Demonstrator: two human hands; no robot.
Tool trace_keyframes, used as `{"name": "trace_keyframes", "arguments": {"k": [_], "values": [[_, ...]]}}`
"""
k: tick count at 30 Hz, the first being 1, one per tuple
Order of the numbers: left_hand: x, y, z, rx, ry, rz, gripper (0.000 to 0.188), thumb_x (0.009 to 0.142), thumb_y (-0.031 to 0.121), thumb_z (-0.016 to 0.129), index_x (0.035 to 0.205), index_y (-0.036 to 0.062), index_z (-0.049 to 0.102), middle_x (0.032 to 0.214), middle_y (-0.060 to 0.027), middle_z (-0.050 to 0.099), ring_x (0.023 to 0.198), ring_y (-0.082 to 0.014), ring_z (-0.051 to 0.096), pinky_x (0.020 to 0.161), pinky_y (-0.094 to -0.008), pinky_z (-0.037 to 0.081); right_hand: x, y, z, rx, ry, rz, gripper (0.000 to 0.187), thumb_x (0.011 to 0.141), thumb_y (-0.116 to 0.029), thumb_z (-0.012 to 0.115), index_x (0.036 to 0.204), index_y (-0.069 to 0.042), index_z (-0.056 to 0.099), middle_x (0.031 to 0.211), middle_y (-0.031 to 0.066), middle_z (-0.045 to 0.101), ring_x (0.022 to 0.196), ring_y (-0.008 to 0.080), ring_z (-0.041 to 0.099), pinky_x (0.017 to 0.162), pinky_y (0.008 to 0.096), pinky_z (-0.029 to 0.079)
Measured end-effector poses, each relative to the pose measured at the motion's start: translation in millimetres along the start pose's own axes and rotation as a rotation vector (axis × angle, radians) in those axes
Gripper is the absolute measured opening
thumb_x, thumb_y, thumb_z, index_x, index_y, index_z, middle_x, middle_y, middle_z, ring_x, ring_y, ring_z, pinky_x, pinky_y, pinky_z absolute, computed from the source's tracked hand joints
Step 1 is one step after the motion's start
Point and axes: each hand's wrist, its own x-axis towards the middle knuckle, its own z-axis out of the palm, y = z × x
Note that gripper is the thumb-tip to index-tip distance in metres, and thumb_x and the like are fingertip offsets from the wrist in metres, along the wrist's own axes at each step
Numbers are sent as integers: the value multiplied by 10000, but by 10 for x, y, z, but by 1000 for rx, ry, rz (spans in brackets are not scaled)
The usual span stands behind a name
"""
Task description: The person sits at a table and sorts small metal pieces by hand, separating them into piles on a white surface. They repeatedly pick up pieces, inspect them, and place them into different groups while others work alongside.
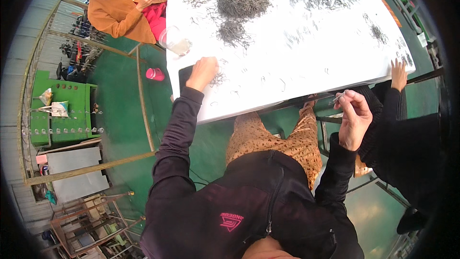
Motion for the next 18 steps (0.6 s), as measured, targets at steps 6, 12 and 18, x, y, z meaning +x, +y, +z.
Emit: {"name": "trace_keyframes", "arguments": {"k": [6, 12, 18], "values": [[297, 147, 282, -54, 291, 365, 83, 828, 140, 646, 876, 101, 701, 864, -54, 634, 902, -260, 603, 752, -389, 507, -63, 29, 1, 14, -14, 53, 166, 793, 85, 657, 951, 32, 655, 836, 109, 685, 699, 156, 626, 641, 272, 510], [446, 182, 429, 64, 234, 400, 54, 849, 114, 606, 879, 77, 579, 916, -69, 557, 951, -274, 564, 760, -407, 498, -144, -65, -18, -9, 35, 91, 187, 766, 102, 679, 939, 34, 668, 798, 81, 670, 676, 140, 623, 627, 261, 512], [130, 897, 249, -592, 250, 253, 71, 915, 54, 555, 957, 2, 578, 899, -113, 604, 729, -235, 645, 668, -338, 521, -234, 22, -32, -33, 22, 113, 162, 793, 100, 672, 942, 36, 676, 828, 72, 677, 747, 132, 653, 657, 234, 531]]}}
